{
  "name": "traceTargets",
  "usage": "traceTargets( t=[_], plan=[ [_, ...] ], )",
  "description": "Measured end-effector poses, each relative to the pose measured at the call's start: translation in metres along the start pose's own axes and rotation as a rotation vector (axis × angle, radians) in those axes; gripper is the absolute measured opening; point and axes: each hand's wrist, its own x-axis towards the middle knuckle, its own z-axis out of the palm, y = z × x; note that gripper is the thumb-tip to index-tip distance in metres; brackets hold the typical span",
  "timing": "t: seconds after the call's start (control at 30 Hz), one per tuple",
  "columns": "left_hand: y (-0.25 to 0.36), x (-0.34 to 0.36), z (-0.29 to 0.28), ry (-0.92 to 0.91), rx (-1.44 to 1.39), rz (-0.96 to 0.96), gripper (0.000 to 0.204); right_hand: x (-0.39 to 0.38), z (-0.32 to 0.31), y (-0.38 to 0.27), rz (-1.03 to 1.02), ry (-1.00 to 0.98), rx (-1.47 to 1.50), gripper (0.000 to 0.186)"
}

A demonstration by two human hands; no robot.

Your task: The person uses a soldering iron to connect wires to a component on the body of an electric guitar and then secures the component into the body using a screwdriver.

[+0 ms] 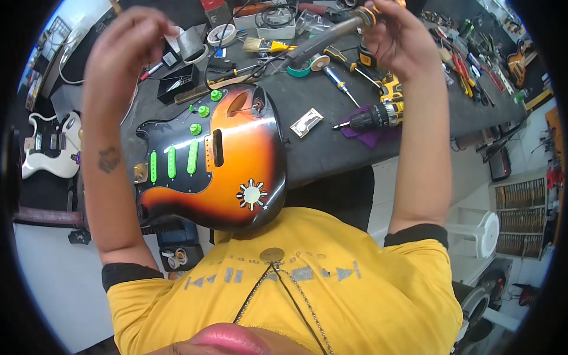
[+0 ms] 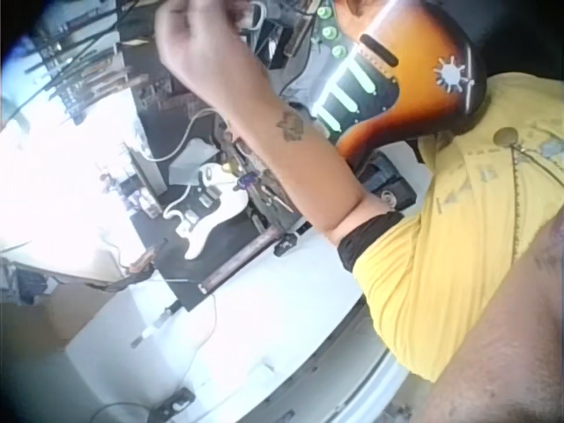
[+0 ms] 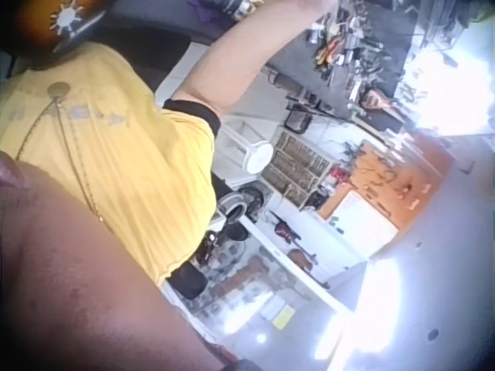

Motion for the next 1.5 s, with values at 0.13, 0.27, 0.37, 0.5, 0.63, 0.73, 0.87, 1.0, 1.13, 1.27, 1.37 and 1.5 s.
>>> traceTargets(
  t=[0.13,0.27,0.37,0.5,0.63,0.73,0.87,1.0,1.13,1.27,1.37,1.5],
  plan=[
    [-0.084,-0.067,0.044,-0.145,-0.013,-0.29,0.009,-0.036,0.011,0.066,-0.06,0.087,0.347,0.02],
    [-0.096,-0.078,0.086,-0.207,0.227,-0.114,0.01,-0.059,0.011,0.101,-0.096,0.197,0.258,0.018],
    [-0.102,-0.074,0.101,-0.208,0.3,-0.004,0.011,-0.065,0.01,0.112,-0.149,0.375,0.121,0.014],
    [-0.107,-0.077,0.112,-0.171,0.367,0.082,0.011,-0.068,0.01,0.123,-0.234,0.449,0.035,0.012],
    [-0.106,-0.074,0.118,-0.153,0.386,0.115,0.011,-0.066,0.005,0.129,-0.249,0.452,0.025,0.013],
    [-0.105,-0.072,0.115,-0.208,0.434,0.17,0.011,-0.066,0.008,0.127,-0.268,0.482,0.039,0.013],
    [-0.097,-0.072,0.108,-0.279,0.273,0.01,0.013,-0.067,0.005,0.126,-0.253,0.452,0.078,0.014],
    [-0.108,-0.071,0.109,-0.256,0.316,0.139,0.011,-0.068,0.005,0.126,-0.257,0.456,0.081,0.014],
    [-0.112,-0.071,0.11,-0.26,0.333,0.195,0.011,-0.069,0.008,0.129,-0.263,0.46,0.079,0.014],
    [-0.112,-0.073,0.112,-0.255,0.417,0.208,0.013,-0.07,0.007,0.131,-0.265,0.454,0.084,0.014],
    [-0.105,-0.075,0.112,-0.257,0.391,0.11,0.014,-0.071,0.006,0.131,-0.276,0.432,0.096,0.015],
    [-0.111,-0.074,0.109,-0.228,0.413,0.168,0.015,-0.072,0.008,0.13,-0.264,0.427,0.112,0.015]
  ],
)
